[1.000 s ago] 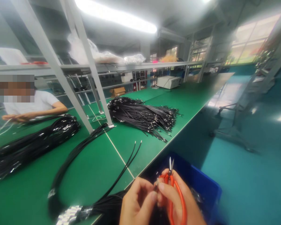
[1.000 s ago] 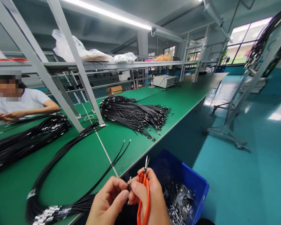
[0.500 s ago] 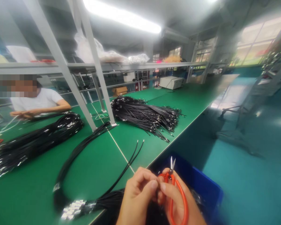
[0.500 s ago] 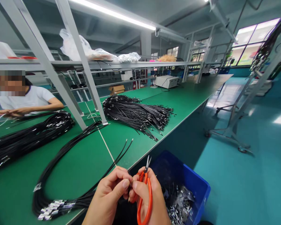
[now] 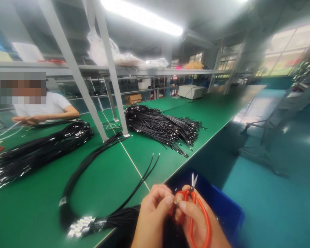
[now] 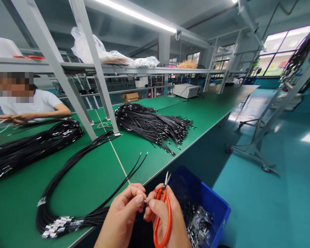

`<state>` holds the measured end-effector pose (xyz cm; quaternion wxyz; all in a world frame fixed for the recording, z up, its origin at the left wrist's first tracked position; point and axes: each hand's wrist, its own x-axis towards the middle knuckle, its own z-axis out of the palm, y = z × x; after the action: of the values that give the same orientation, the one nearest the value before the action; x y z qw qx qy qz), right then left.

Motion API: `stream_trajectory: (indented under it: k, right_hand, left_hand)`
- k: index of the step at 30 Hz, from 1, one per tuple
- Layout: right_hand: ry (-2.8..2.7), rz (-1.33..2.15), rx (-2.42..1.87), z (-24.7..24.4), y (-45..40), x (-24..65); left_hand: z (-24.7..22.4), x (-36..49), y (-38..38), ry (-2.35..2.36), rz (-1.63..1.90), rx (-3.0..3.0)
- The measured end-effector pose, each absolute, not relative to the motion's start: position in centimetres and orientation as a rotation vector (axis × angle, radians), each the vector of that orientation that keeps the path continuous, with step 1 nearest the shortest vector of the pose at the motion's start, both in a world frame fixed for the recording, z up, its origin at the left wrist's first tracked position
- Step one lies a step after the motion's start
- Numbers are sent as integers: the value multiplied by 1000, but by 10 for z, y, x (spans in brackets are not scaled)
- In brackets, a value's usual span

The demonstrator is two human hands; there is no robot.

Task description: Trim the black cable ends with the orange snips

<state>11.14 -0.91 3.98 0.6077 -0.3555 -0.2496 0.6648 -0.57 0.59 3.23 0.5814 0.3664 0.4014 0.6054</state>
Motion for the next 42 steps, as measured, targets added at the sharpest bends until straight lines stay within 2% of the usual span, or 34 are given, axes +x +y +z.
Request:
stream_trajectory:
  k: [4,8,14,20,26,32,42]
  right_hand:
    - [-461,1654,-855,40,2,113]
    - [-494,1631,-885,45,10,112]
    - [-572,1539,-897,47,5,110]
    - [-756,1302,-926,46,-4,106]
    - [-539,1470,-898,50,10,97]
    - [-589,1486,-878,50,12,92]
    - [-1107,757,-1073,44,7,97]
  left_hand:
    - [31,-9,2,1209,1479,1145]
    - [39,-3,-2,1421,1655,1610]
    - [39,-7,-2,1730,1612,2008]
    - [37,-15,-2,1296,1359,1566]
    - [35,-9,1,1123,1366,1069]
    - [40,-8,0,1103,1393,975]
    - [40,-11,2,1121,1359,975]
